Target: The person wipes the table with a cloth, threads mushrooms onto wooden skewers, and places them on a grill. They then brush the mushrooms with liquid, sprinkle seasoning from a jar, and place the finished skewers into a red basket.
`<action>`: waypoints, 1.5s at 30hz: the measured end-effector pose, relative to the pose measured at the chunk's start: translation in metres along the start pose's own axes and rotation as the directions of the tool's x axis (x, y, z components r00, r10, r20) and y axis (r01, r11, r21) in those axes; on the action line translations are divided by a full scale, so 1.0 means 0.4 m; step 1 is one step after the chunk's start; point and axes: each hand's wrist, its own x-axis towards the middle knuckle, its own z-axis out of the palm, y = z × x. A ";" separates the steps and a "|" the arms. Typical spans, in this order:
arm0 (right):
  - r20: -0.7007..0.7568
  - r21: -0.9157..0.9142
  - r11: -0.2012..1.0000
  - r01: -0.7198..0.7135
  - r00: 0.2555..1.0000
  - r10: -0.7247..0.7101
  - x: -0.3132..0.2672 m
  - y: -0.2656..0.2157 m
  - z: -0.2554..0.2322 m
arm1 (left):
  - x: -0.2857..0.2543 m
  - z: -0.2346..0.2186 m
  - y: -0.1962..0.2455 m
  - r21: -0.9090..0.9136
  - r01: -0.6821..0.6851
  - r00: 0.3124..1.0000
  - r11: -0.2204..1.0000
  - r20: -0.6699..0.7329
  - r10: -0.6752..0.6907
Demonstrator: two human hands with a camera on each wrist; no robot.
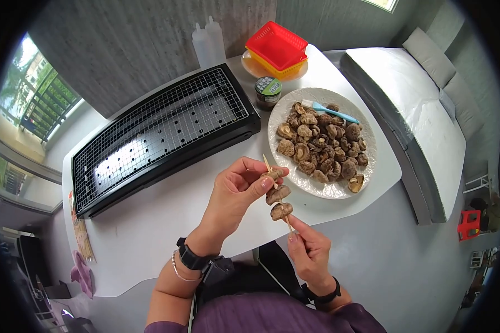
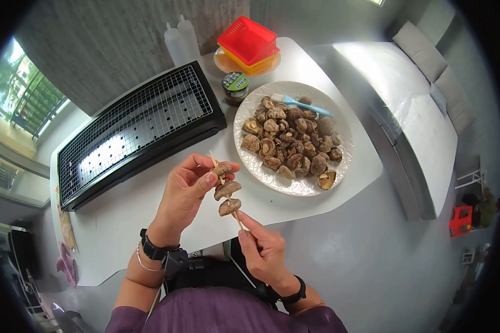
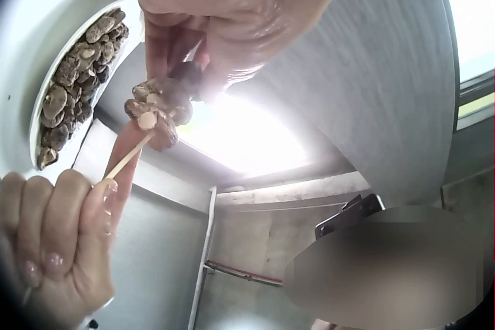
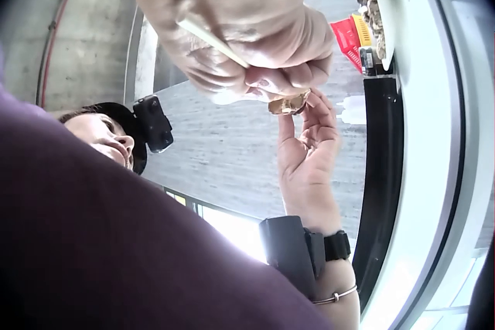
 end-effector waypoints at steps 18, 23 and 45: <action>0.036 0.117 0.992 -0.054 0.998 0.050 0.010 -0.012 -0.009 | 0.004 0.008 0.010 0.040 -0.078 0.984 0.996 -0.156 0.083; 0.054 0.119 0.992 -0.033 0.998 0.027 0.011 -0.012 -0.003 | 0.006 -0.005 0.038 -0.040 -0.108 0.993 0.993 -0.046 0.106; 0.044 0.083 0.997 -0.007 0.999 0.003 -0.007 -0.011 0.013 | -0.019 -0.022 0.064 0.032 0.039 0.993 0.999 -0.110 -0.035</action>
